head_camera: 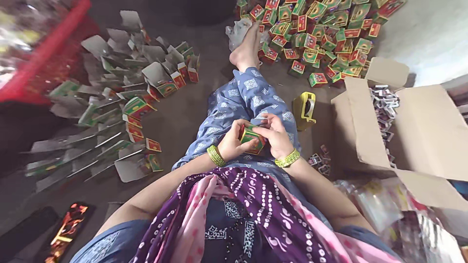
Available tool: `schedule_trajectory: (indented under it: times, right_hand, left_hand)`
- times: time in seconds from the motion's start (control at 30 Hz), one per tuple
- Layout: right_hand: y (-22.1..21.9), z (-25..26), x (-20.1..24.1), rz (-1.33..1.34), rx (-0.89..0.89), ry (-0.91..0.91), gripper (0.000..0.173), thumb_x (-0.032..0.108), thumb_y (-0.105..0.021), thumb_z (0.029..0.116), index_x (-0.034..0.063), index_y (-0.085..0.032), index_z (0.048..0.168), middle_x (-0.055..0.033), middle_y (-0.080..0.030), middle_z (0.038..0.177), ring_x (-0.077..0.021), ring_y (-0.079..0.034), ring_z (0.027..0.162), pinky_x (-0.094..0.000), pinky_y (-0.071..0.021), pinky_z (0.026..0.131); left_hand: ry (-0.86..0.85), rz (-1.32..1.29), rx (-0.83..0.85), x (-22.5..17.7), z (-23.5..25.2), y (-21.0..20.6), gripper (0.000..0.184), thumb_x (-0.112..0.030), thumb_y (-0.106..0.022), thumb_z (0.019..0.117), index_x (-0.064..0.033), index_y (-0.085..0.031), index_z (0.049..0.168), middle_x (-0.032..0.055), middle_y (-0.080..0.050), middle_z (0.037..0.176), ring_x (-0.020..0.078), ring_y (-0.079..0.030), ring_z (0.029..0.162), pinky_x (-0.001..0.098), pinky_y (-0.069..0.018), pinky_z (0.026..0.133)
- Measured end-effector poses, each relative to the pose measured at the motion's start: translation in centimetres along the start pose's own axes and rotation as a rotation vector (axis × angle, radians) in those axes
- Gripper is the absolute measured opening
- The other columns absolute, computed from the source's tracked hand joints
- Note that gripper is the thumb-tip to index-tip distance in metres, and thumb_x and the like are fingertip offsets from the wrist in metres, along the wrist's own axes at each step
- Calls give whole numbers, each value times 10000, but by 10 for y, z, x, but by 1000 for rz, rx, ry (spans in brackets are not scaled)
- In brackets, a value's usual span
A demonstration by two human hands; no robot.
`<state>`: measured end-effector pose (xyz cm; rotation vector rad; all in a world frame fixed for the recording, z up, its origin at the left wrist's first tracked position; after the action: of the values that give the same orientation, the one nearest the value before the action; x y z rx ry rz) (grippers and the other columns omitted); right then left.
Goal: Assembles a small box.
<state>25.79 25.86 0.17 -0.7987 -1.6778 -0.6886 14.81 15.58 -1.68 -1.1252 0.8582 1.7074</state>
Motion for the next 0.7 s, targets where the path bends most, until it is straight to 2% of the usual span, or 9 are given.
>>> schedule_trajectory:
  times: [0.07,0.13,0.2,0.23,0.33,0.43,0.5,0.6,0.7]
  right_hand:
    - [4,3,3,-36,-6,51,594,37,-810,761,68,-542,1290,-102,-624,1067,-197,-659,918,-370,-600,802]
    - [-3,0,7,-95,105,138,448,143,-731,898,26,-568,1299,-98,-677,1074,-178,-676,962,-360,-591,857]
    - [-15,-7,4,-227,275,197,467,282,-669,972,11,-579,1341,-90,-676,1208,-154,-654,1105,-346,-562,960]
    - [-19,-10,2,-309,323,250,491,303,-695,958,12,-589,1339,-89,-678,1239,-148,-652,1140,-349,-562,987]
    - [-23,-14,-1,-406,337,338,490,280,-794,861,24,-642,1251,-60,-721,1133,-119,-691,1042,-325,-596,911]
    - [-20,-12,-4,-349,323,255,498,279,-804,842,27,-642,1239,-68,-719,1116,-145,-703,1023,-332,-612,882]
    - [-20,-13,-4,-325,310,221,506,275,-805,835,24,-637,1241,-65,-720,1110,-143,-705,1012,-328,-614,873]
    - [-20,-13,-3,-286,292,187,518,260,-808,824,27,-624,1249,-65,-714,1099,-144,-708,994,-316,-617,857]
    - [-19,-10,-6,-189,289,115,525,231,-794,849,13,-603,1287,-102,-706,1141,-191,-704,1027,-360,-618,875]
  left_hand:
    - [16,71,48,-3,-1,-3,632,-325,-771,909,-2,-450,1346,132,-679,1161,170,-701,1021,401,-609,911]
    - [55,84,63,-6,-2,0,661,-331,-738,920,16,-419,1384,145,-683,1161,173,-700,1040,410,-602,934]
    - [86,43,49,-7,-2,8,638,-280,-679,943,54,-386,1400,184,-653,1194,194,-685,1059,410,-589,941]
    - [101,12,37,-8,-2,13,596,-239,-635,955,70,-382,1397,200,-632,1225,203,-682,1061,402,-590,930]
    - [212,113,-45,-9,-5,49,493,-243,-537,1006,54,-449,1389,205,-592,1325,221,-686,1070,404,-595,910]
    - [326,570,-248,-18,-22,120,406,-253,-613,986,-21,-588,1319,174,-604,1322,271,-652,1128,473,-565,957]
    - [495,858,-305,-20,-44,170,380,-248,-659,945,-75,-639,1284,167,-607,1343,329,-625,1183,556,-535,967]
    - [781,1099,-275,-18,-93,233,432,-295,-728,881,-76,-670,1250,196,-648,1277,417,-614,1181,680,-478,958]
    - [1053,1225,-166,-13,-143,268,480,-388,-821,778,-80,-715,1131,187,-695,1161,428,-632,1126,717,-432,968]
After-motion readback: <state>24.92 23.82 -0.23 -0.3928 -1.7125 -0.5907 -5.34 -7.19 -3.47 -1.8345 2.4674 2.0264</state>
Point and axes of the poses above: each hand's wrist, its own z-axis towards the middle knuckle, its own y-axis out of the back of the hand, x = y × z, the point moved 9 cm from there along z, towards the middle knuckle
